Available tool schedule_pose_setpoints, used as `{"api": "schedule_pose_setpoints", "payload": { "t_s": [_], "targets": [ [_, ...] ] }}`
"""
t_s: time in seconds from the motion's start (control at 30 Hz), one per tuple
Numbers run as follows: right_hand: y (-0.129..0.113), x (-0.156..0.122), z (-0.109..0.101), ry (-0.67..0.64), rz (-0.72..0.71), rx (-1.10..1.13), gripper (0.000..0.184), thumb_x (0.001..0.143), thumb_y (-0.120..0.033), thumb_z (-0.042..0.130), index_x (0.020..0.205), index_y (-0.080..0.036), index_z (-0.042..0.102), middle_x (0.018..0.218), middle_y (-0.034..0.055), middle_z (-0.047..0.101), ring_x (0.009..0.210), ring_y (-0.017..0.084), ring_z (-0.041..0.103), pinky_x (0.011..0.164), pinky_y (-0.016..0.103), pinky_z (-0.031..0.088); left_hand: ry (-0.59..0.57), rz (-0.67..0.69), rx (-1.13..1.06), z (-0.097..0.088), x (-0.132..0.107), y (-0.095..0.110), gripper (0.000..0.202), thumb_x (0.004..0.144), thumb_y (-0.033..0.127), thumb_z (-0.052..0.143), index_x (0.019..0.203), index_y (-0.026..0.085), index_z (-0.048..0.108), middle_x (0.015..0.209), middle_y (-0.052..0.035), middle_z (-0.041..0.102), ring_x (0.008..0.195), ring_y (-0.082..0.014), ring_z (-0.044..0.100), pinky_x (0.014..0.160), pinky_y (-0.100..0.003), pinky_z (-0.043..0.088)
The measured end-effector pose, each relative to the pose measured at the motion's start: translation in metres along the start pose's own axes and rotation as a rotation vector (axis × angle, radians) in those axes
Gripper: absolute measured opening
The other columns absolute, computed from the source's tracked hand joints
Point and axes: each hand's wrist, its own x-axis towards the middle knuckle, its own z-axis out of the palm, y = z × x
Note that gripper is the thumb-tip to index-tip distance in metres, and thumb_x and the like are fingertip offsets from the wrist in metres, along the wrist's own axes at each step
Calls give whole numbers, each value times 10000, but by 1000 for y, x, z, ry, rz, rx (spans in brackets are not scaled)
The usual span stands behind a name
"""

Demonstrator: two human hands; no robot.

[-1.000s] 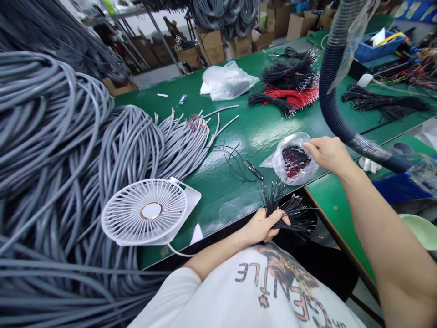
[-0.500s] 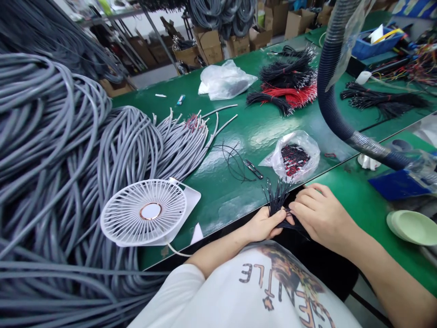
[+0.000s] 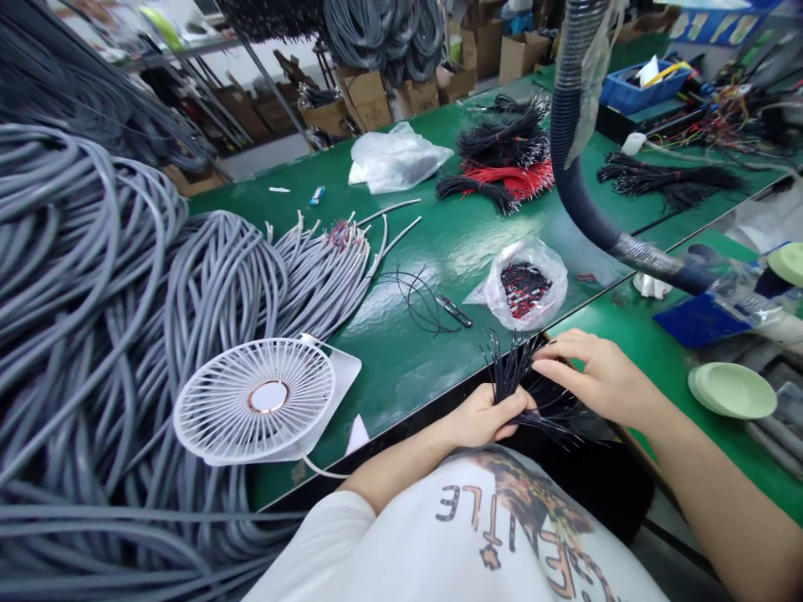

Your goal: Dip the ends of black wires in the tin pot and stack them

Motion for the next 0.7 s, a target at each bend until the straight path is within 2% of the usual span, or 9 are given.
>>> {"api": "schedule_pose_setpoints", "payload": {
  "t_s": [0.13, 0.2, 0.33, 0.4, 0.47, 0.57, 0.63, 0.7],
  "targets": [
    [-4, 8, 3, -111, 214, 272, 252, 826, -394, 668, 698, -186, 731, 675, 18, 693, 629, 160, 613, 601, 285, 474, 7, 2, -21, -2, -2, -1, 627, 840, 747, 554, 908, 126, 599, 437, 110, 377, 335, -49, 297, 390, -205, 220],
    [-6, 12, 2, -115, 298, 368, 245, 796, -383, 683, 660, -179, 693, 631, 6, 657, 590, 144, 583, 560, 271, 451, 26, -13, -45, -6, -4, -6, 607, 853, 731, 553, 941, 132, 595, 434, 110, 391, 326, -52, 297, 378, -198, 211],
    [-13, 41, -13, 79, 354, 546, 168, 782, -277, 694, 656, -182, 635, 635, 7, 649, 525, 105, 532, 498, 251, 409, 61, 0, -95, -18, -6, -21, 622, 876, 729, 518, 990, 123, 604, 422, 103, 421, 297, -60, 293, 344, -197, 211],
    [-23, 70, -24, 183, 325, 665, 135, 796, -230, 682, 692, -187, 606, 663, 9, 666, 483, 86, 530, 451, 237, 378, 90, 21, -131, -23, -7, -29, 632, 881, 733, 504, 1002, 120, 599, 416, 106, 420, 288, -63, 285, 340, -198, 246],
    [-42, 106, -34, 248, 258, 762, 139, 835, -203, 644, 729, -189, 555, 729, 2, 686, 510, 85, 599, 459, 218, 401, 128, 29, -163, -27, -9, -36, 626, 887, 730, 494, 1004, 122, 589, 414, 111, 412, 283, -64, 275, 341, -199, 271],
    [-76, 158, -41, 326, 78, 770, 126, 893, -159, 555, 783, -172, 494, 796, -19, 696, 644, 96, 697, 622, 243, 495, 172, 26, -182, -32, -13, -43, 620, 895, 721, 490, 1015, 120, 583, 418, 109, 413, 285, -68, 278, 341, -201, 265],
    [-92, 186, -36, 376, -57, 715, 98, 902, -128, 503, 807, -151, 487, 778, -25, 682, 707, 107, 719, 693, 275, 497, 193, 10, -190, -33, -16, -45, 624, 891, 723, 494, 1011, 118, 587, 417, 108, 410, 286, -68, 268, 336, -202, 241],
    [-97, 207, -21, 401, -182, 608, 106, 890, -108, 510, 794, -151, 502, 770, -21, 678, 724, 108, 719, 701, 261, 496, 204, -23, -208, -34, -20, -45, 639, 878, 738, 499, 1000, 118, 595, 406, 111, 385, 286, -66, 251, 335, -201, 212]
  ]
}}
